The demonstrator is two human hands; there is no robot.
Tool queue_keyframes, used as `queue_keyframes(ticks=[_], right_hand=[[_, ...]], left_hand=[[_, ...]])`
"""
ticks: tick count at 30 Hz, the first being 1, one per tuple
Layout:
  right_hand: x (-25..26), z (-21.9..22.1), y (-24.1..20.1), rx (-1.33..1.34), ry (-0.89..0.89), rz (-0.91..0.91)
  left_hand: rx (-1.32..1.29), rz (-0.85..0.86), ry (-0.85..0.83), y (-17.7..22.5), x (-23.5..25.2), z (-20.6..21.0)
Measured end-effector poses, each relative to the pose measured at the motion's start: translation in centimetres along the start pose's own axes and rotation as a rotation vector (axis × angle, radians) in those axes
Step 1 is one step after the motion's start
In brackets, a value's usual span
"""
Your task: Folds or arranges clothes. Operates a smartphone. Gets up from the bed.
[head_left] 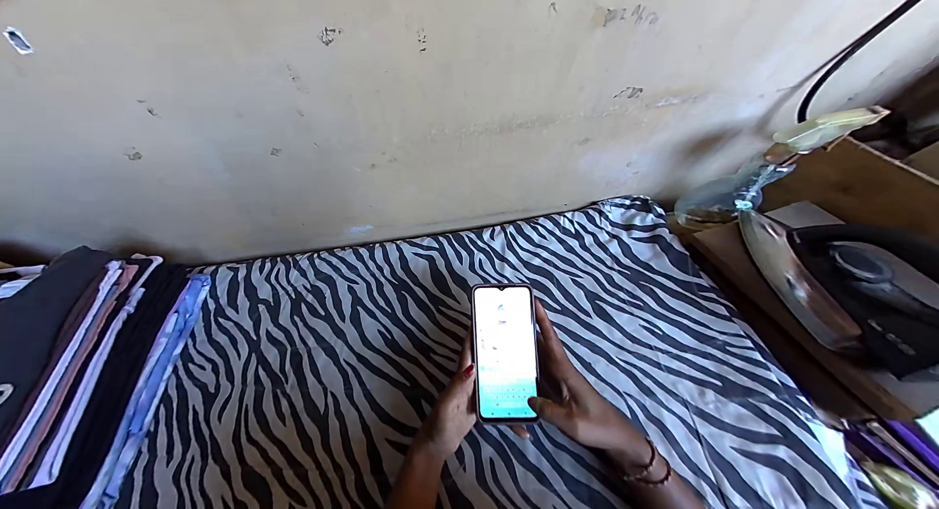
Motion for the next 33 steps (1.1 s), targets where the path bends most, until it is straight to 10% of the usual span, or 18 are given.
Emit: queue_keyframes(ticks=[33], right_hand=[[0.0,0.9,0.7,-0.271,0.198,0.029]], left_hand=[[0.018,-0.047,-0.037,-0.7,-0.3,0.0]])
Point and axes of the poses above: each hand's wrist, its own x-axis towards the middle knuckle, its own z-axis out of the palm, y = z × x, the point moved 6 cm from there along x, towards the middle knuckle, and after that the axes turned 7 degrees about -x, right-handed, at the moved point
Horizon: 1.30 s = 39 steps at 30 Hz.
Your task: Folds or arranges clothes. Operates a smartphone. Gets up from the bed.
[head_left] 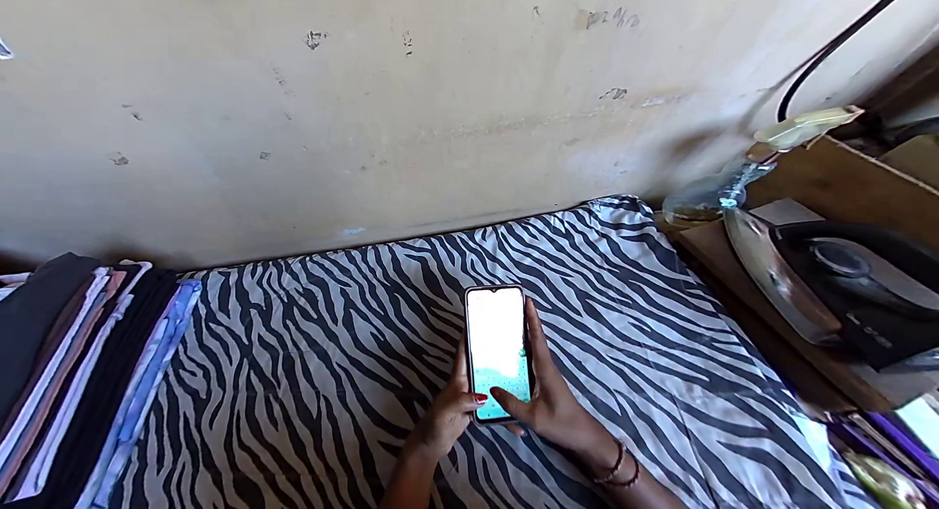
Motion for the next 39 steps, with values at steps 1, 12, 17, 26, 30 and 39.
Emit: queue_keyframes(ticks=[1,12,17,26,30,39], right_hand=[[0.0,0.0,0.0,0.043,-0.022,0.005],[-0.2,-0.8,0.0,0.052,-0.178,0.008],[-0.1,-1.1,-0.2,0.249,-0.228,0.002],[-0.1,-1.2,-0.1,0.353,-0.24,0.006],[-0.1,-1.3,-0.2,0.362,-0.259,-0.007],[0.0,-0.8,-0.1,0.164,-0.116,0.035]], left_hand=[[0.021,-0.026,0.063,0.0,0.0,0.1],[0.009,0.0,0.009,0.1,-0.1,-0.3],[-0.035,0.008,-0.044,0.0,-0.1,-0.2],[-0.092,0.018,-0.086,0.0,-0.1,-0.3],[-0.096,0.023,-0.101,0.0,0.0,-0.3],[-0.089,0.03,-0.07,0.0,0.0,-0.2]])
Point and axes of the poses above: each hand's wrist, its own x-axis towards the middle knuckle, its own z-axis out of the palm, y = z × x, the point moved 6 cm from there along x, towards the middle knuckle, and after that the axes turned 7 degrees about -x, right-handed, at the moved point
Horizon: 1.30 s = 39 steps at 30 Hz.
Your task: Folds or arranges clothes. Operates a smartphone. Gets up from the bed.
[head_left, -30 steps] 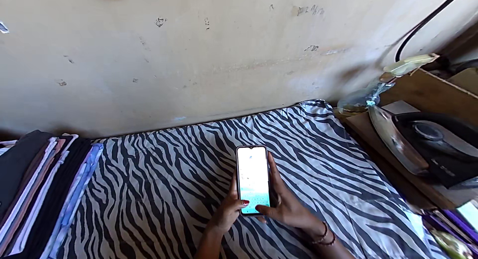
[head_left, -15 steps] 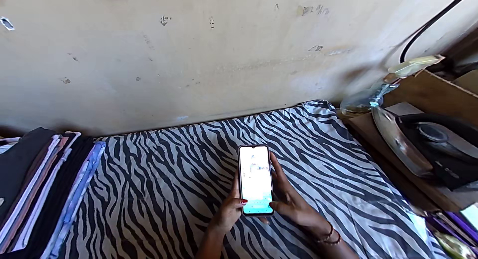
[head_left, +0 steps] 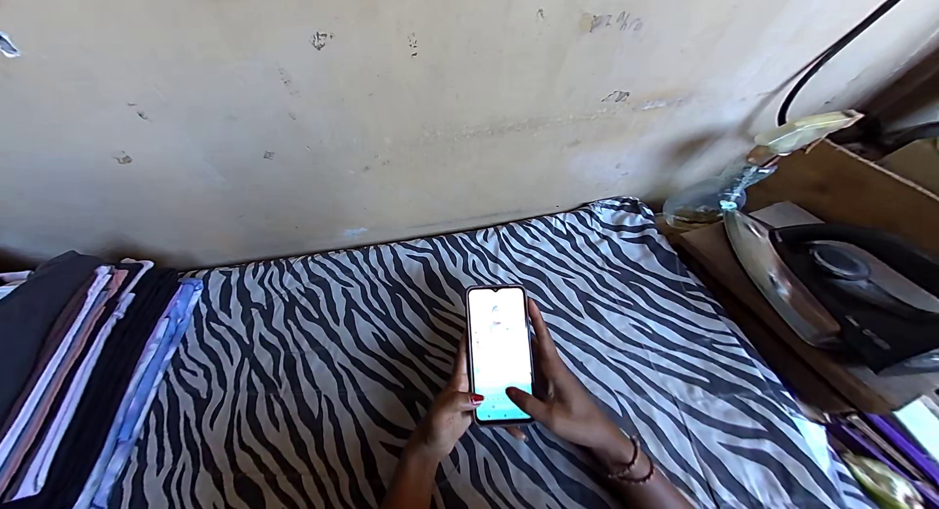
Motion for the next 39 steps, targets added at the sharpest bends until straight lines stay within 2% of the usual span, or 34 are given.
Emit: queue_keyframes(ticks=[7,11,15,20,25,29,39], right_hand=[[-0.26,0.0,0.11,-0.155,-0.047,-0.029],[-0.27,-0.3,-0.3,-0.03,-0.075,-0.045],[-0.09,-0.26,-0.2,0.023,-0.067,-0.022],[0.0,-0.38,0.08,0.042,-0.056,-0.014],[-0.17,-0.3,-0.01,0.025,-0.091,-0.025],[-0.21,-0.14,-0.03,-0.104,-0.084,-0.024],[-0.19,-0.26,-0.35,0.165,-0.148,-0.038]], left_hand=[[0.067,0.002,0.045,0.14,-0.32,-0.08],[0.037,-0.023,0.011,-0.04,-0.12,-0.15],[0.122,-0.104,0.196,0.13,0.21,0.33],[0.151,-0.112,0.203,0.07,0.16,0.21],[0.119,-0.067,0.139,0.11,0.02,0.19],[0.137,-0.04,0.087,0.05,-0.11,0.03],[0.051,-0.031,0.029,-0.07,0.01,-0.09]])
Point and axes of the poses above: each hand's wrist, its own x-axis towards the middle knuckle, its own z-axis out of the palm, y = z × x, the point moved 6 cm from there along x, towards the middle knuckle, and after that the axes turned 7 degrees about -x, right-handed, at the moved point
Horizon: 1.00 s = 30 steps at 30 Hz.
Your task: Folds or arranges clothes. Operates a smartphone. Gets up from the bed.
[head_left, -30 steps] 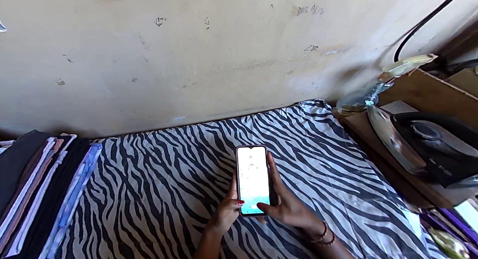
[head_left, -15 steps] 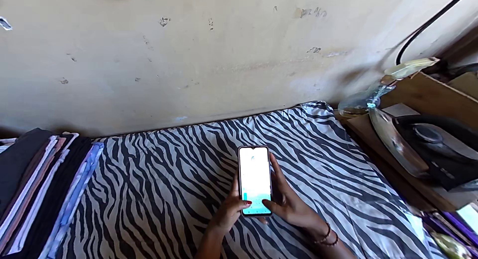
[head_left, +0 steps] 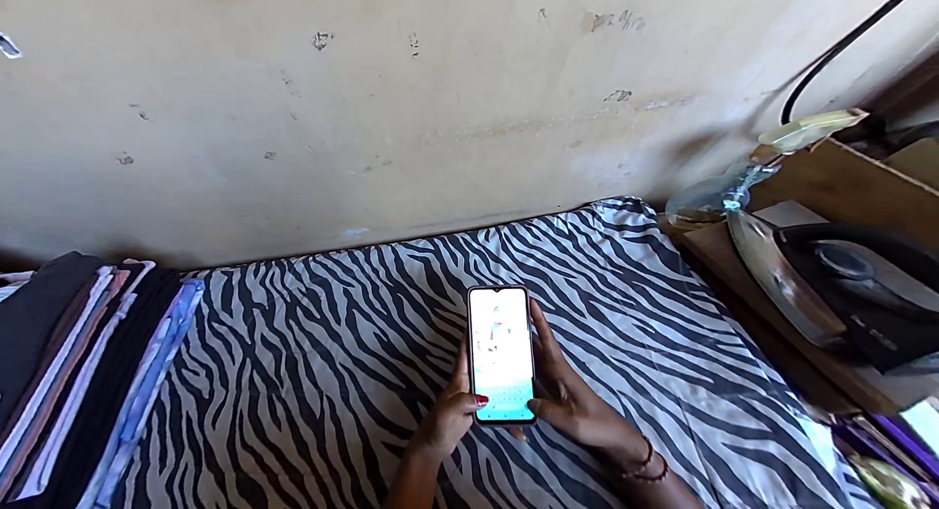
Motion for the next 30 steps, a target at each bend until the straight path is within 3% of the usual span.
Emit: queue_keyframes(ticks=[19,30], right_hand=[[-0.11,-0.44,0.17,-0.026,-0.01,0.023],[0.13,-0.08,0.17,-0.107,0.082,0.016]], left_hand=[[-0.027,0.016,-0.027,0.06,-0.11,0.16],[-0.013,0.011,-0.021,0.12,-0.13,0.16]])
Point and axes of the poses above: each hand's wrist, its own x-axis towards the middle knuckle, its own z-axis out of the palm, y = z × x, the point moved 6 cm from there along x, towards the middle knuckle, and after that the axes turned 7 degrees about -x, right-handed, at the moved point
